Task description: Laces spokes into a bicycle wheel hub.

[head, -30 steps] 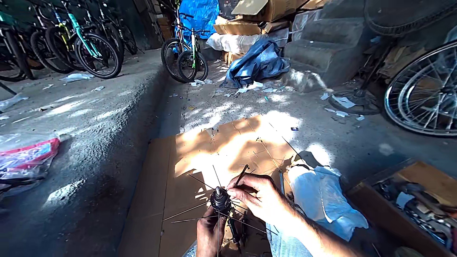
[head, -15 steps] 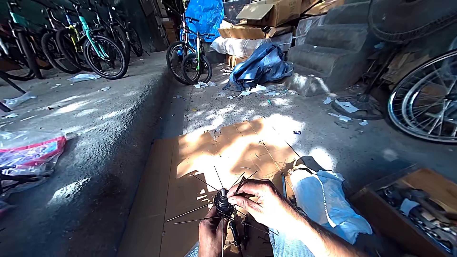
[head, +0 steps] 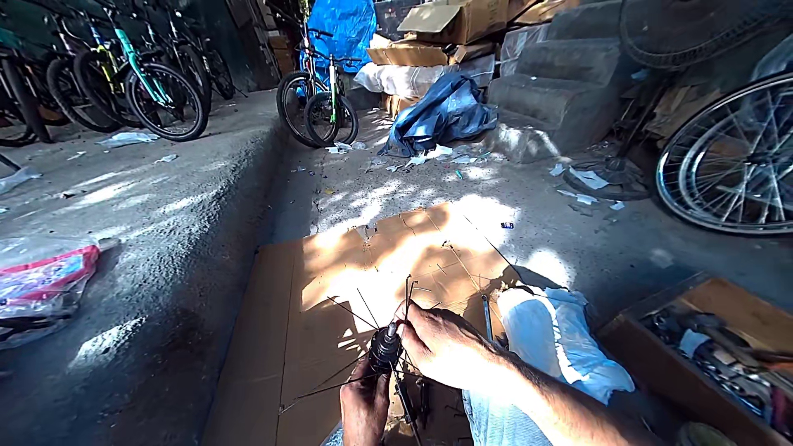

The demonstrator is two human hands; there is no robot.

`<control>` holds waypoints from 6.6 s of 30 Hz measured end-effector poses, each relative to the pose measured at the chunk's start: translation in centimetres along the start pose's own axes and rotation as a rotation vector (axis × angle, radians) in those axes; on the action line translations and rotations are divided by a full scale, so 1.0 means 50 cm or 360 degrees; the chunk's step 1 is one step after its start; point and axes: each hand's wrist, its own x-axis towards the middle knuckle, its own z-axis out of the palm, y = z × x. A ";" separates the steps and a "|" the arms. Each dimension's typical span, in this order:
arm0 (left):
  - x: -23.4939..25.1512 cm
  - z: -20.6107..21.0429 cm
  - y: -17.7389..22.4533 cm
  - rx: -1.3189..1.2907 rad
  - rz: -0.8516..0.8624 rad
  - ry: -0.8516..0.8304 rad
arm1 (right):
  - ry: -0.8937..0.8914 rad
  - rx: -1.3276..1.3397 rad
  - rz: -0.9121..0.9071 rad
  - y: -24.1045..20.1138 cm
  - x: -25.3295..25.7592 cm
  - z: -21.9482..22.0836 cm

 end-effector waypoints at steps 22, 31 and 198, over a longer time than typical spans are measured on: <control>0.014 -0.009 0.015 -0.0201 -0.0068 0.0252 | 0.0339 0.0354 -0.0522 0.057 0.010 0.083; 0.016 -0.008 0.024 -0.0259 -0.0068 0.0302 | 0.0355 0.0168 -0.0469 0.039 0.010 0.091; 0.075 -0.080 0.146 0.1381 0.0028 0.0080 | 0.0824 -0.0422 -0.0796 0.037 -0.025 0.024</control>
